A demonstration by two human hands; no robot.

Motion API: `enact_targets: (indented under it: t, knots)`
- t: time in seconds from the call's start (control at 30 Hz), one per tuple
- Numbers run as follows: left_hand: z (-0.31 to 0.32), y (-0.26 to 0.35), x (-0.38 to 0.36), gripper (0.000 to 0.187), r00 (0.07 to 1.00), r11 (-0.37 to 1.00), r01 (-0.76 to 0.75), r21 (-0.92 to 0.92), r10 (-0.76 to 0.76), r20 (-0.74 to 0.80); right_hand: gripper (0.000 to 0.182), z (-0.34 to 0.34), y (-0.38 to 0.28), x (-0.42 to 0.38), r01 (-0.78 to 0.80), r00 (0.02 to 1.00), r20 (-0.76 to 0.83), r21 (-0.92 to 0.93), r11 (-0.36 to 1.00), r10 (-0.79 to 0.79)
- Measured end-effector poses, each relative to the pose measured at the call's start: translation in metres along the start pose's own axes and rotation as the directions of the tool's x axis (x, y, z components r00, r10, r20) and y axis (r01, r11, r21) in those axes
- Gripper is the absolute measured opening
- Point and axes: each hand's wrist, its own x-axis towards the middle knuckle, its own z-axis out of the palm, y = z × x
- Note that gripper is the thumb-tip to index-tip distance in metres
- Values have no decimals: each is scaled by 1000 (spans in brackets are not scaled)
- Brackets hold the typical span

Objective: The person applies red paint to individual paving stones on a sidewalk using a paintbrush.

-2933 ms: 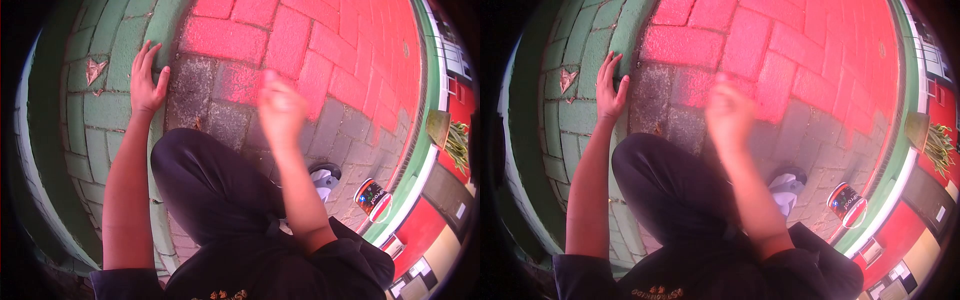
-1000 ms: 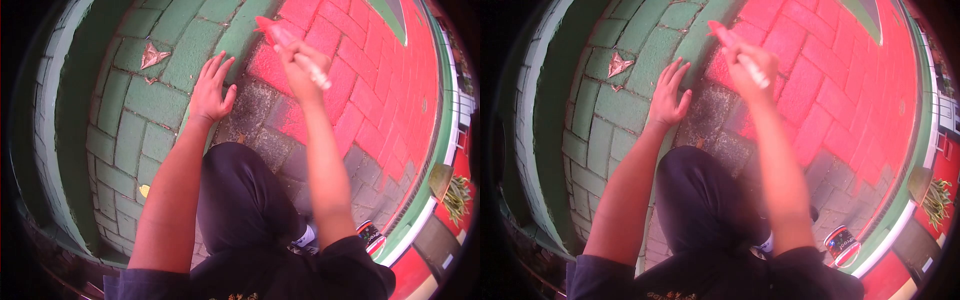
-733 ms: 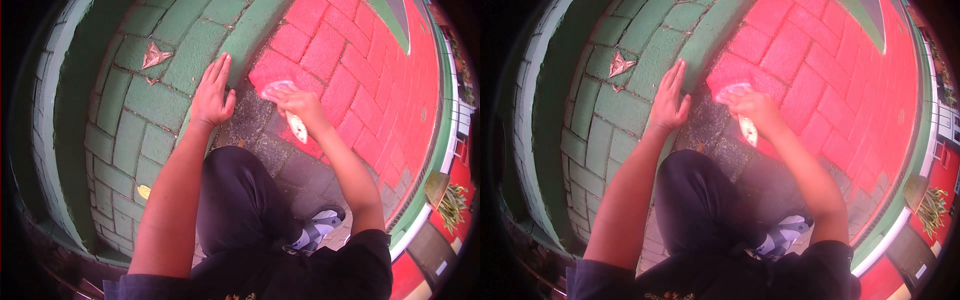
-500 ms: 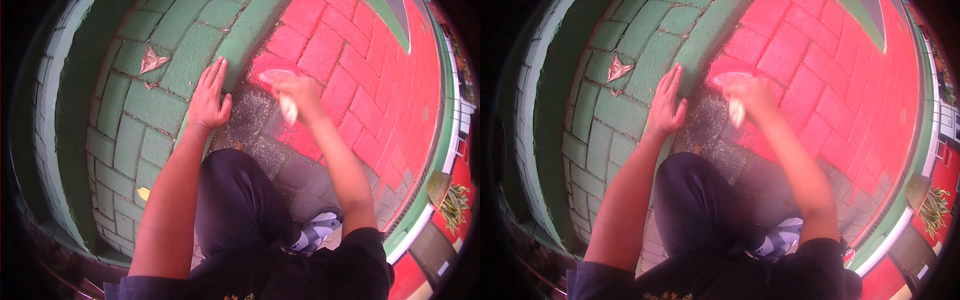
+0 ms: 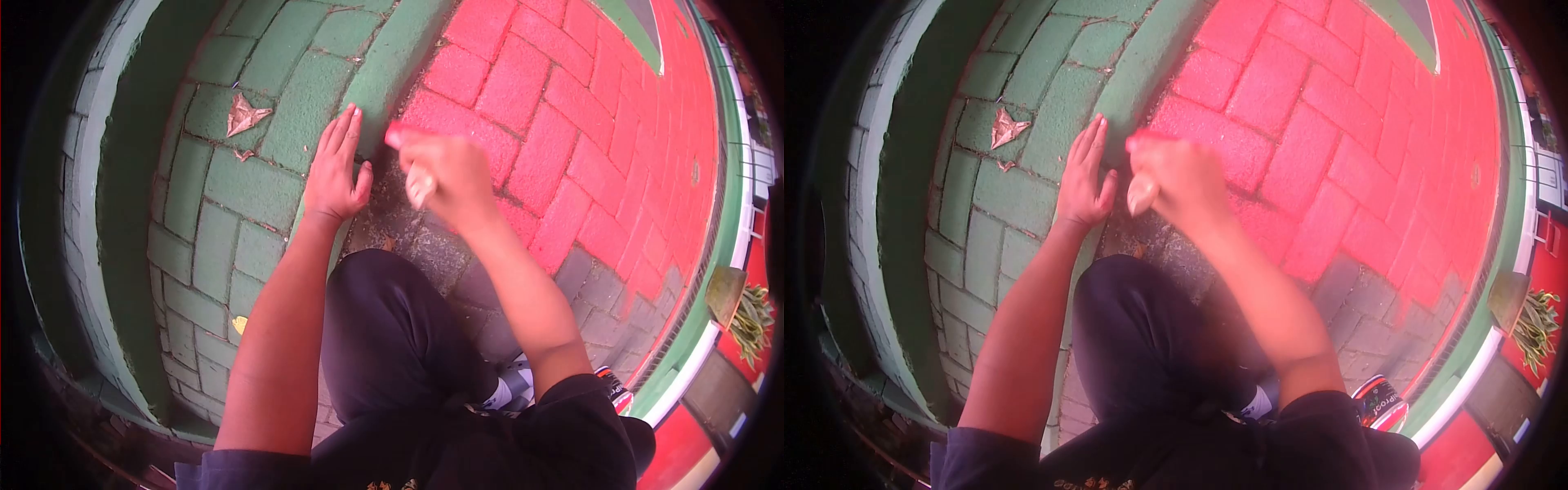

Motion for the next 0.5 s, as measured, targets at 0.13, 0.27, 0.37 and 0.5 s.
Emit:
enact_targets:
  t: [0.13,0.27,0.37,0.5]
  knots:
    - [-2,3,0,82,1000,1000,14,8,-14,16,10,29,25,15,-5,942,-335,-13,1000,1]
    - [-1,1,0,82,1000,1000,13,20,-14,14,9,31,5,2,67,955,-290,30,997,-56]
    - [-1,3,1,81,1000,1000,-4,-11,4,4,10,2,3,5,-64,964,-238,234,970,121]
    - [-1,4,3,79,1000,999,-25,-25,26,10,8,20,16,-27,-335,909,-249,45,941,335]
